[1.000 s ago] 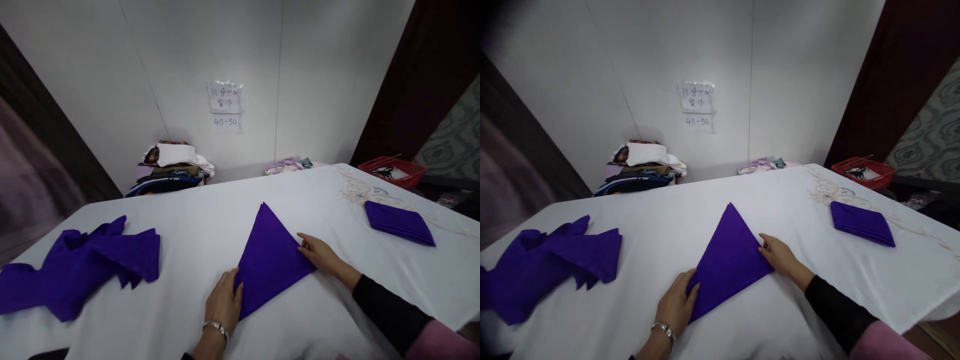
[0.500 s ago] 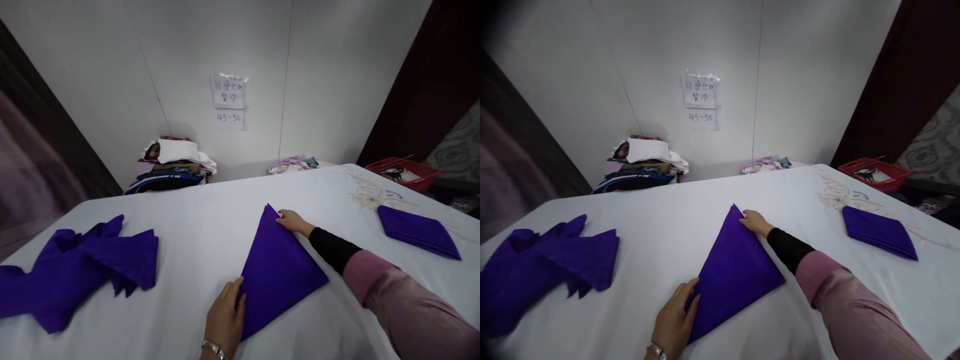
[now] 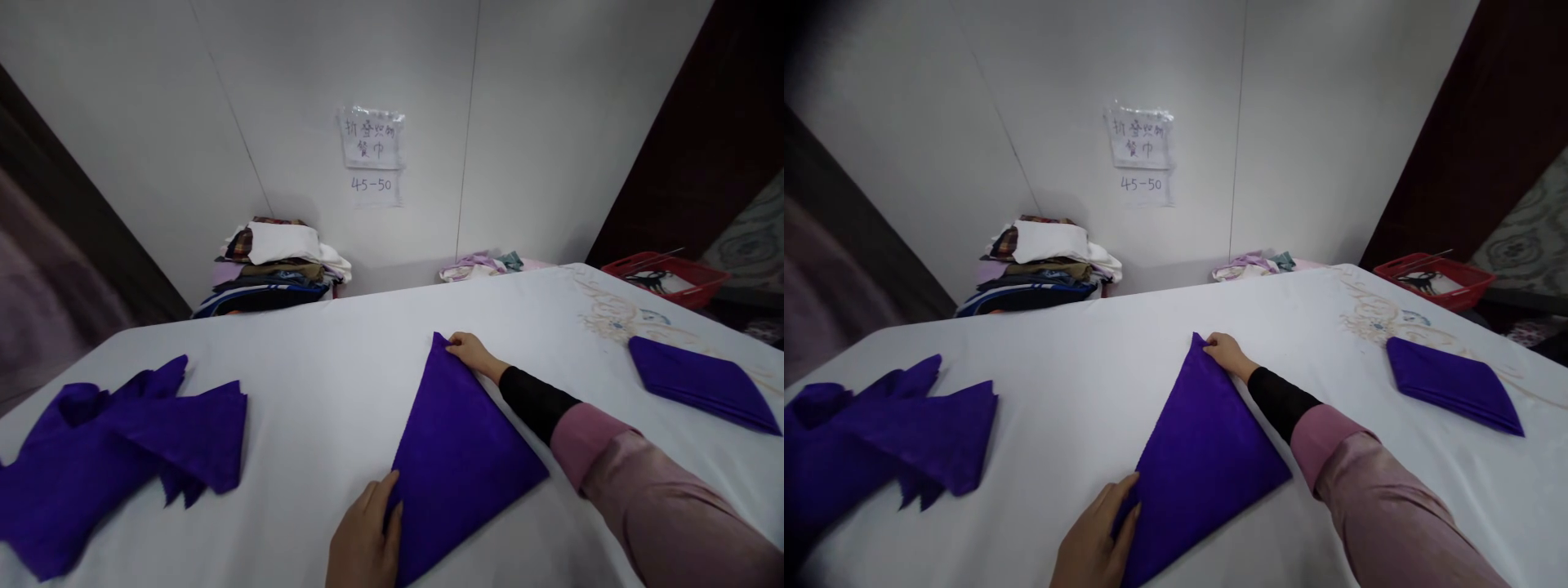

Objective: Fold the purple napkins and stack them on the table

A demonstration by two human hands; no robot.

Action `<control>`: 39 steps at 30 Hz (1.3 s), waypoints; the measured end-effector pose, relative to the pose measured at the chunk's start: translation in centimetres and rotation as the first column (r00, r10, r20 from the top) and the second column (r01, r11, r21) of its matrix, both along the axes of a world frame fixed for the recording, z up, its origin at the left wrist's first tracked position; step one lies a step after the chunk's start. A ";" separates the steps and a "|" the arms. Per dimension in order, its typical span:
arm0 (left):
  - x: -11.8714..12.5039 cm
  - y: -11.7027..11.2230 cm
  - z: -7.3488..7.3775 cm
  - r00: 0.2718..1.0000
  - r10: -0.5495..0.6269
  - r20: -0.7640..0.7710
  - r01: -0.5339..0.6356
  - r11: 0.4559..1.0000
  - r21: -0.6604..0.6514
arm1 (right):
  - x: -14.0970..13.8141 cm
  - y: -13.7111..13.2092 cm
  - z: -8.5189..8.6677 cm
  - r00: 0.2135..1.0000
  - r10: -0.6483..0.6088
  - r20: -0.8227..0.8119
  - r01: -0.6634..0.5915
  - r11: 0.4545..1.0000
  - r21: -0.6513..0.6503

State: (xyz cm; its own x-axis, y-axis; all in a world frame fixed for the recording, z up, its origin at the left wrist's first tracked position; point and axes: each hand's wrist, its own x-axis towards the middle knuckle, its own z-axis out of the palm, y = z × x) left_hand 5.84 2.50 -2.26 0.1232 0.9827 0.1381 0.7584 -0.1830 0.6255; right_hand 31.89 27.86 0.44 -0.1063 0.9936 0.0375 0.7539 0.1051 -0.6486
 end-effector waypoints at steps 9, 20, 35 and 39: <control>0.2 -0.1 -0.5 0.999 0.051 0.018 -0.052 0.996 0.073 | 0.4 -0.6 -0.3 0.997 0.077 0.018 -0.078 0.994 0.081; 0.2 -0.2 -1.1 0.998 0.061 0.016 -0.062 0.996 0.063 | 0.4 -1.6 0.0 0.981 0.165 0.103 -0.180 0.971 0.160; 0.2 -0.2 -0.9 0.998 0.068 0.001 -0.068 0.996 0.056 | 1.0 1.0 -1.1 0.984 0.036 -0.177 -0.028 0.998 0.048; 0.2 -0.2 -0.9 0.998 0.062 0.009 -0.062 0.996 0.057 | 1.0 1.3 -1.3 0.982 0.036 -0.186 -0.031 0.999 0.032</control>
State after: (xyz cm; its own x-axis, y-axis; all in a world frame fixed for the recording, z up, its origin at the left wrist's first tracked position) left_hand 6.01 2.26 -3.18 0.0613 0.9788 0.1954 0.7650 -0.1719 0.6207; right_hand 32.86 29.11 -0.86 -0.1278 0.9879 0.0884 0.6160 0.1489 -0.7735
